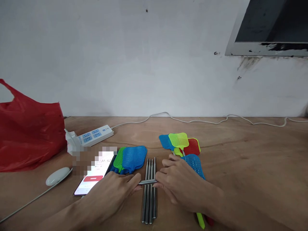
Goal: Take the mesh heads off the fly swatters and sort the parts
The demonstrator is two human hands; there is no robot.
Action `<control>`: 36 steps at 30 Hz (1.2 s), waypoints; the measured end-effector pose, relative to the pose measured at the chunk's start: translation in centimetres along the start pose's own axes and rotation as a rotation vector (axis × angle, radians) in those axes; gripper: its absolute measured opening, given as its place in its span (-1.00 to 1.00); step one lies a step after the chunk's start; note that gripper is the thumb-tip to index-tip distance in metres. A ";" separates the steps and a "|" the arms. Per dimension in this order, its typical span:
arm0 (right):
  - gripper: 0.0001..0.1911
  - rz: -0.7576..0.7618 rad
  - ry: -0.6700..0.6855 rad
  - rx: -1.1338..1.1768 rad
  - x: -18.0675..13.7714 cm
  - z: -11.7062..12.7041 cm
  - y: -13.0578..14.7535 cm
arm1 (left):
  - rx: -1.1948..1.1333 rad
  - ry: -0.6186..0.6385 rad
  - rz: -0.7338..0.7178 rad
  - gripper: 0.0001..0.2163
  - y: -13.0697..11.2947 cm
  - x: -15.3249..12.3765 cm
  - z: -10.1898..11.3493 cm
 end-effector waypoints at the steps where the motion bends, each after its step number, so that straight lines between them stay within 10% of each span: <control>1: -0.72 -0.003 -0.013 0.020 -0.1 0.2 -0.1 | -0.005 -0.004 0.005 -0.81 0.0 -0.1 0.3; 36: -0.79 -0.089 0.081 0.026 -1.7 -3.1 -1.7 | -0.055 0.207 0.147 -0.76 0.6 -1.5 -0.5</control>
Point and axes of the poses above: each hand's wrist, its own x-axis towards the middle knuckle, its own z-axis out of the back of the hand, y = z × x, the point moved 1 cm from there along x, towards the middle knuckle, and after that the axes turned 2 degrees about y, right-handed, at the moved point
